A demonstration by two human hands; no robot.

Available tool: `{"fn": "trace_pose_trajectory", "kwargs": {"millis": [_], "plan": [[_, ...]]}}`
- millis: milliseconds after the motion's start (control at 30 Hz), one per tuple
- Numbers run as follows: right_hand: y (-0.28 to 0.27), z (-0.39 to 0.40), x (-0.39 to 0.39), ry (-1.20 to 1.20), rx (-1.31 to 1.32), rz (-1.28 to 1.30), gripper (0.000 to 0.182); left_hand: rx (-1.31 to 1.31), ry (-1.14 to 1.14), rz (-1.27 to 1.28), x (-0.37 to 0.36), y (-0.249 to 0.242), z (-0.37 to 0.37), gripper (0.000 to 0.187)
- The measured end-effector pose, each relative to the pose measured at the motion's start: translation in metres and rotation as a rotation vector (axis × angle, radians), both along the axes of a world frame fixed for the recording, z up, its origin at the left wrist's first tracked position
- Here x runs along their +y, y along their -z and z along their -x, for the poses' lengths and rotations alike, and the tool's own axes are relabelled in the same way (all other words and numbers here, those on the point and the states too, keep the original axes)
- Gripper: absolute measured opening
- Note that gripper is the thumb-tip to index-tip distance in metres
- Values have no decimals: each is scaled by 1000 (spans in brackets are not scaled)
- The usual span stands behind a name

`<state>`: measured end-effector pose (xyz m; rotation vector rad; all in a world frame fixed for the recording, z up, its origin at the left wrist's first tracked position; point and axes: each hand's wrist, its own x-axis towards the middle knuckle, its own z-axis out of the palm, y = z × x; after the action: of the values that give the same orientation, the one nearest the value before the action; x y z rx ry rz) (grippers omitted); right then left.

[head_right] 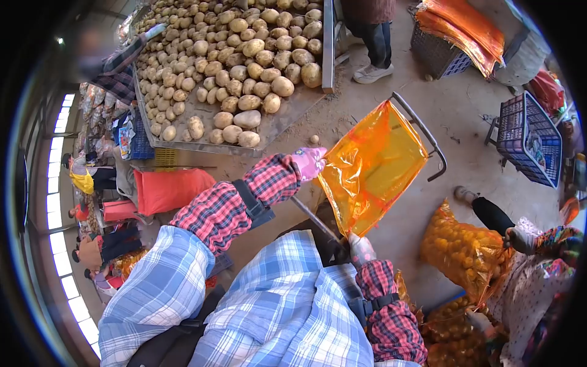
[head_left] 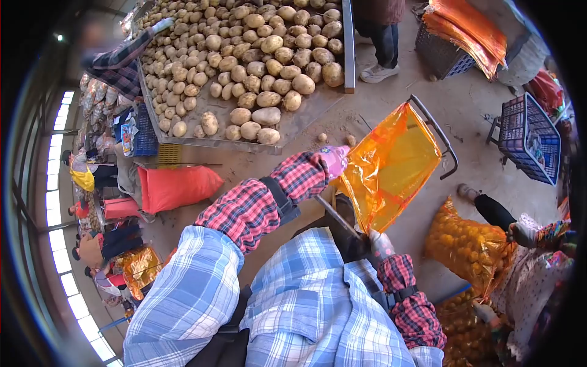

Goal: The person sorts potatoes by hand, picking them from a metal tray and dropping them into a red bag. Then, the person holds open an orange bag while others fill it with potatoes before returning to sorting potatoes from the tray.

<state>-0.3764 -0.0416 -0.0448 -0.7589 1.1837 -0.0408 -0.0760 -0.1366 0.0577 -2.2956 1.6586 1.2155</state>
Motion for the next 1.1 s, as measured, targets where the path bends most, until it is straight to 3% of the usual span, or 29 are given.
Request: {"fn": "trace_pose_trajectory", "kwargs": {"millis": [67, 100, 133, 200, 267, 367, 467, 500, 533, 600, 667, 733, 767, 833, 933, 1000, 1067, 1100], "plan": [[-4, -1, 4, -154, 123, -157, 44, 22, -1, -54, 3, 5, -4, 31], [-43, -16, -6, -222, 94, -84, 45, 59, -14, -92, 5, 12, -14, 31], [-49, -30, -7, -218, 88, -94, 45, 91, -22, -125, 4, 14, -23, 32], [-53, -52, -9, -573, 128, 181, 46, 13, 20, -153, 10, 3, -44, 36], [-29, -63, -7, -479, 126, 85, 45, -33, -22, -85, 20, 11, -62, 38], [-25, -74, -23, -595, 111, 52, 41, -124, 21, -121, 13, 5, -73, 30], [-29, -99, -17, -528, 112, 302, 43, -226, 33, -176, 5, 2, -80, 21], [-50, -109, -23, -438, 111, 201, 41, -200, 44, -175, 6, -3, -84, 21], [-35, -112, -16, -438, 103, 196, 41, -175, 58, -173, 6, -8, -86, 21], [0, -118, -1, -208, -103, -72, 40, -197, 23, -201, 5, -15, -89, 22], [15, -121, 10, -57, -218, -252, 39, -255, 161, -224, 9, -19, -92, 23], [-35, -117, -4, -132, -113, -363, 37, -308, 162, -218, 17, -29, -82, 23], [-30, -115, 1, -133, -122, -367, 37, -357, 162, -207, 24, -36, -76, 23], [-17, -109, 15, -219, -164, -156, 42, -458, 147, -144, 40, -35, -71, 25], [-58, -104, -4, -310, -95, -83, 41, -613, 278, 55, 55, -61, -57, 25], [-35, -102, 8, -288, -118, -45, 41, -614, 232, 47, 69, -67, -50, 31], [-44, -101, 4, -223, -84, -120, 40, -526, -131, -274, 80, -60, -42, 42], [-44, -101, 3, -225, -88, -113, 40, -531, -204, -371, 83, -61, -37, 47]]}}
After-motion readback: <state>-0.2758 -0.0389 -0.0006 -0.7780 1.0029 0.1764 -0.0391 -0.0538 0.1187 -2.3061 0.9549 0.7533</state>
